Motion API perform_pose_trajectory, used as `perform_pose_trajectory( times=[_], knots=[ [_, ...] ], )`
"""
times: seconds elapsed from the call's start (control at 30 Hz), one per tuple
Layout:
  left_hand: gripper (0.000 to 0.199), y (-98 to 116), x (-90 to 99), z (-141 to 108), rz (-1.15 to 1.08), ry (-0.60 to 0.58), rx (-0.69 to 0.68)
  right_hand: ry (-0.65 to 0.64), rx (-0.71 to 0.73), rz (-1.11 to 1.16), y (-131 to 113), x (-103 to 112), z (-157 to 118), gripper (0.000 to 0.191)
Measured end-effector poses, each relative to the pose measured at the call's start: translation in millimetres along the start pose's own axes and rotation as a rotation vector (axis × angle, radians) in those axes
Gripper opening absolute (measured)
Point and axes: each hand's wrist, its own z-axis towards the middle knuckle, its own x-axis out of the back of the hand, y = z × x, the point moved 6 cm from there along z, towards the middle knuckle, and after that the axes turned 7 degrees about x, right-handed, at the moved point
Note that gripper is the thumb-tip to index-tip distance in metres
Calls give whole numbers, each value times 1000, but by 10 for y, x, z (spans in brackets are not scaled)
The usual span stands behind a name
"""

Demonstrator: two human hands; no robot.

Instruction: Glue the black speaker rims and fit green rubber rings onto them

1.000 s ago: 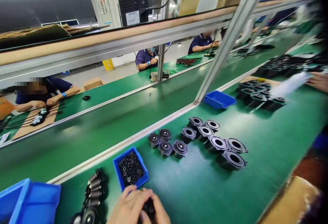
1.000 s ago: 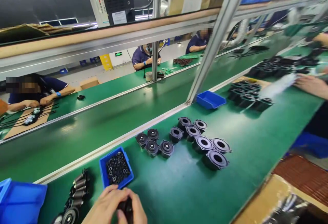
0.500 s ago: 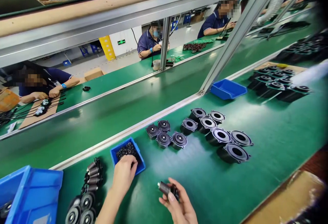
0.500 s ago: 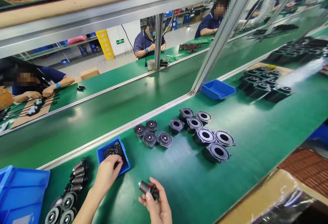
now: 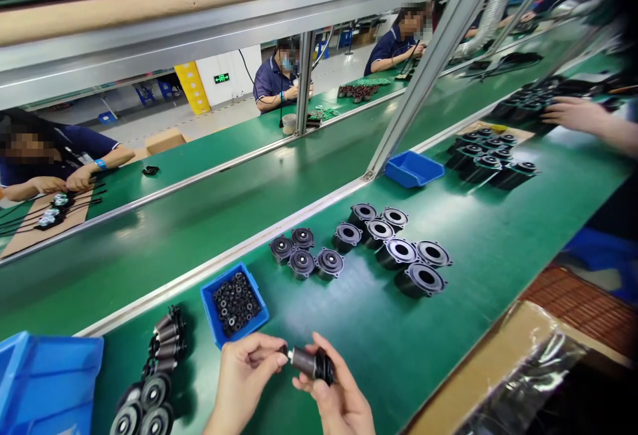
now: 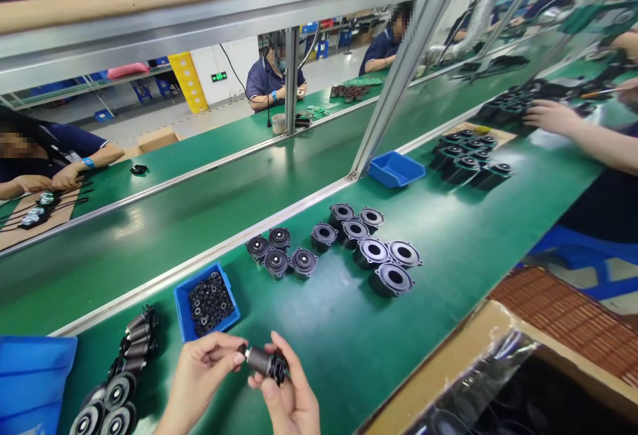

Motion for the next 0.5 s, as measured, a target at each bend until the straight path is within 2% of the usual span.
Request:
perform_pose_trajectory(
  times=[0.1,0.27,0.4,0.5],
  knots=[
    [40,54,-71,14,71,-16,-69,14,-17,-14,-50,49,15,54],
    [27,337,-263,28,222,-61,-320,22,-22,26,-165,142,114,53],
    [20,452,-547,105,375,-152,-433,41,-80,123,-237,276,251,54],
    [17,478,-858,195,444,-231,-517,75,-192,239,-232,435,353,56]
  ],
)
